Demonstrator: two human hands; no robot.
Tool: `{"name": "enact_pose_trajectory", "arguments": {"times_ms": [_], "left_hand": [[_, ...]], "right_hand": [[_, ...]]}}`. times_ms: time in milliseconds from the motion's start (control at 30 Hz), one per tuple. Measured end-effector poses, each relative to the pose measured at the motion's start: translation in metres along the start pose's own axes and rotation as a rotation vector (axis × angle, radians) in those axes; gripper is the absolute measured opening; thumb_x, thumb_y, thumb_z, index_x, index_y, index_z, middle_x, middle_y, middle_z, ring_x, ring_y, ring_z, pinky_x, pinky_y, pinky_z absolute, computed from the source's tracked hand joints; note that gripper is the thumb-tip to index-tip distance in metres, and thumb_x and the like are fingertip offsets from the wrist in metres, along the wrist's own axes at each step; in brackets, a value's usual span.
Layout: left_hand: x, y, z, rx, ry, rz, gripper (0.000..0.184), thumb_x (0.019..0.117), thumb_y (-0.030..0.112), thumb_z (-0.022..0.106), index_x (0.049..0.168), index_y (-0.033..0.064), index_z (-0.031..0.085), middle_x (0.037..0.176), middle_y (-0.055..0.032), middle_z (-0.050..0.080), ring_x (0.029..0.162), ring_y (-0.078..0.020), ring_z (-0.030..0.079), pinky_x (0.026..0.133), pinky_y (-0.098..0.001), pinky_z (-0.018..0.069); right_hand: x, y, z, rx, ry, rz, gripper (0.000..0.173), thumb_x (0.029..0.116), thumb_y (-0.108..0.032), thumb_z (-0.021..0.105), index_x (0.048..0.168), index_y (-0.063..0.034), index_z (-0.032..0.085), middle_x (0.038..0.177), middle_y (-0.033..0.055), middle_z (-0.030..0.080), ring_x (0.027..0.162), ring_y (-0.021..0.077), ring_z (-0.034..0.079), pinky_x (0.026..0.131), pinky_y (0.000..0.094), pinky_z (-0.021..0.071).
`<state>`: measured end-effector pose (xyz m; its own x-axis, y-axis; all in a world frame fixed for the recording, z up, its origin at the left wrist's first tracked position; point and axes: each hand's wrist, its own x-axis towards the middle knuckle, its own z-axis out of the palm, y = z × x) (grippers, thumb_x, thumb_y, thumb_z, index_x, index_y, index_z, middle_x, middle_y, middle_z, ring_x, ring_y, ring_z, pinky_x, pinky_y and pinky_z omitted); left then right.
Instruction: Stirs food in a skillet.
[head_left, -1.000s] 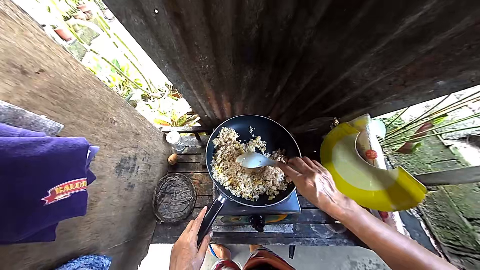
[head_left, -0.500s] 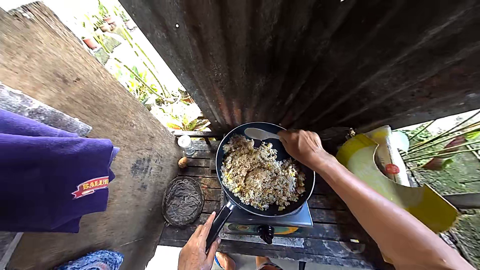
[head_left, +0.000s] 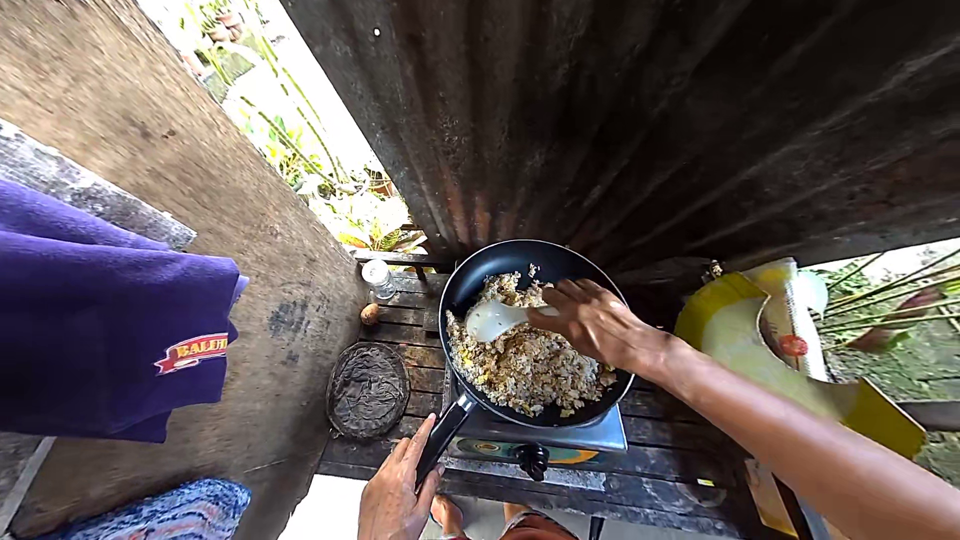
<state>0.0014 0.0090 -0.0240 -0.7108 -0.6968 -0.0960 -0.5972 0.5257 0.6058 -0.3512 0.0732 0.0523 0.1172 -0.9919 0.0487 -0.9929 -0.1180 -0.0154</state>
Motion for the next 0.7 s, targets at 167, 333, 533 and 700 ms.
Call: {"name": "enact_pose_trajectory", "arguments": {"times_ms": [167,333,533,700], "left_hand": [[0.0,0.001,-0.001,0.003,0.007,0.024,0.057,0.0888,0.02,0.069,0.144,0.0092,0.061,0.107,-0.0171,0.074,0.089,-0.0382,0.074,0.073,-0.0591,0.058],[0.0,0.003,-0.004,-0.002,-0.039,0.003,0.057,0.0905,0.019,0.069,0.145,0.0077,0.058,0.11,-0.0198,0.073,0.092,-0.0407,0.073,0.077,-0.0619,0.0566],[0.001,0.003,-0.006,-0.021,-0.064,0.021,0.057,0.0926,0.017,0.069,0.146,0.0038,0.056,0.114,-0.0229,0.072,0.096,-0.043,0.072,0.081,-0.0635,0.0558],[0.001,0.002,-0.006,-0.031,-0.068,0.028,0.057,0.0927,0.016,0.068,0.146,0.003,0.056,0.116,-0.0236,0.071,0.097,-0.0439,0.072,0.082,-0.0639,0.0553]], "right_hand": [[-0.059,-0.002,-0.012,-0.119,0.183,0.002,0.032,0.0878,0.003,0.06,0.11,-0.0123,0.078,0.089,0.0207,0.068,0.079,0.0429,0.067,0.065,0.0536,0.0538],[-0.072,0.001,0.011,-0.065,0.16,0.186,0.03,0.087,0.01,0.062,0.108,-0.0058,0.077,0.088,0.0236,0.068,0.08,0.0462,0.068,0.065,0.0568,0.0532],[-0.064,0.011,-0.048,-0.183,0.052,0.499,0.018,0.0935,0.008,0.06,0.098,-0.0007,0.076,0.081,0.0219,0.068,0.082,0.0447,0.068,0.072,0.0567,0.0514],[-0.037,0.006,-0.045,-0.281,-0.347,0.667,0.02,0.0996,0.008,0.05,0.109,0.0084,0.067,0.101,0.027,0.068,0.1,0.0446,0.066,0.084,0.0552,0.0506]]}}
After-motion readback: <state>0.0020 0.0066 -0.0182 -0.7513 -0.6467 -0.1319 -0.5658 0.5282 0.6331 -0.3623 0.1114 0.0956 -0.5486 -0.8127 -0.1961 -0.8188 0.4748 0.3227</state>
